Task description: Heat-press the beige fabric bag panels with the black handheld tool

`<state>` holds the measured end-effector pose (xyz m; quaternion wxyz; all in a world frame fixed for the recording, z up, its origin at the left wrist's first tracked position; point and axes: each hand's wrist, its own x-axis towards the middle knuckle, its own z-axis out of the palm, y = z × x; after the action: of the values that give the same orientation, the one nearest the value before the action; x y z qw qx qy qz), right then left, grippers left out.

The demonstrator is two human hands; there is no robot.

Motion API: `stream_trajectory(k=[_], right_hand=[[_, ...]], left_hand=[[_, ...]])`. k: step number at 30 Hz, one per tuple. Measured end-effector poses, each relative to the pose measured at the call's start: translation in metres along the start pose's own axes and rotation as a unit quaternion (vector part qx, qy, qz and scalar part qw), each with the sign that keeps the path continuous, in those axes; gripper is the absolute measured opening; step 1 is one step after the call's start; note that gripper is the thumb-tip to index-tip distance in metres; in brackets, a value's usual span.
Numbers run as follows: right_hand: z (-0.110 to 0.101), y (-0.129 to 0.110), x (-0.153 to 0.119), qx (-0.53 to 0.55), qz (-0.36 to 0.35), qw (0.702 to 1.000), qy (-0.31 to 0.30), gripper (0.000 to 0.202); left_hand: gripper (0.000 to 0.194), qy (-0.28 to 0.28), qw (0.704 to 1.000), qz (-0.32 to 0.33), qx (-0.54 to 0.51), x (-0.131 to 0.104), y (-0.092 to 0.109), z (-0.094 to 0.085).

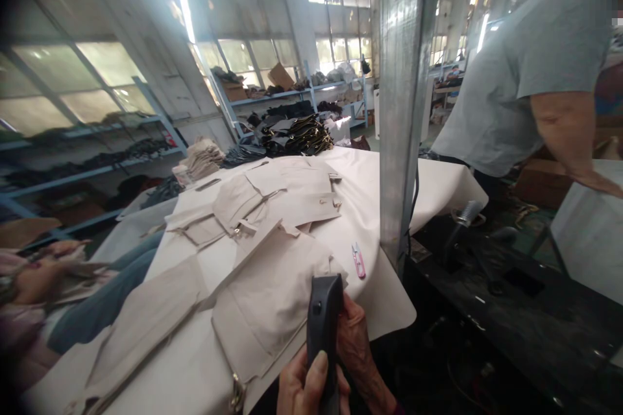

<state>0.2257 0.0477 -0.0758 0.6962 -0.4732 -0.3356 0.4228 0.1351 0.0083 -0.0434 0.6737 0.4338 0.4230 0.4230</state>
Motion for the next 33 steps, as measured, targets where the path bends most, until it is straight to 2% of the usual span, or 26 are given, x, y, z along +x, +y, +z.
stream_trajectory(k=[2, 5, 8, 10, 13, 17, 22, 25, 27, 30, 33], right_hand=[[-0.001, 0.000, -0.003, -0.011, -0.006, 1.000, 0.001, 0.021], [-0.002, 0.001, -0.005, -0.033, -0.027, 0.999, 0.000, 0.022], [-0.002, 0.004, -0.003, -0.047, -0.044, 0.998, 0.009, 0.020], [0.000, 0.005, -0.002, -0.044, -0.047, 0.998, 0.017, 0.019], [0.003, 0.003, -0.004, -0.039, -0.045, 0.998, 0.008, 0.024], [0.001, -0.002, -0.011, -0.042, -0.031, 0.998, -0.023, 0.032], [-0.007, 0.006, -0.008, -0.094, -0.007, 0.996, -0.007, 0.040], [-0.009, 0.006, -0.005, -0.122, 0.010, 0.992, -0.035, 0.040], [-0.011, -0.004, -0.009, -0.204, 0.016, 0.976, -0.069, 0.041], [-0.014, -0.032, -0.027, -0.359, -0.014, 0.920, -0.156, 0.045], [-0.012, -0.062, -0.049, -0.377, -0.039, 0.900, -0.215, 0.041]], left_hand=[[0.054, 0.001, 1.000, -0.002, 0.014, 0.006, 0.009, -0.007], [0.058, 0.042, 0.999, -0.003, 0.026, 0.011, 0.024, -0.023], [0.057, 0.061, 0.998, -0.006, 0.014, 0.006, 0.029, -0.033], [0.056, 0.051, 0.999, -0.001, 0.003, -0.002, 0.025, -0.032], [0.055, 0.029, 0.999, 0.016, -0.012, -0.013, 0.012, -0.020], [0.054, 0.022, 0.999, 0.023, -0.017, -0.012, 0.000, -0.006], [0.056, 0.081, 0.996, 0.042, -0.014, -0.002, 0.012, -0.016], [0.053, 0.111, 0.992, 0.056, -0.002, 0.001, 0.024, -0.024], [0.050, 0.108, 0.992, 0.069, 0.006, 0.003, 0.031, -0.027], [0.045, 0.092, 0.992, 0.085, 0.018, 0.006, 0.039, -0.028], [0.042, 0.093, 0.990, 0.101, 0.044, 0.002, 0.046, -0.023]])
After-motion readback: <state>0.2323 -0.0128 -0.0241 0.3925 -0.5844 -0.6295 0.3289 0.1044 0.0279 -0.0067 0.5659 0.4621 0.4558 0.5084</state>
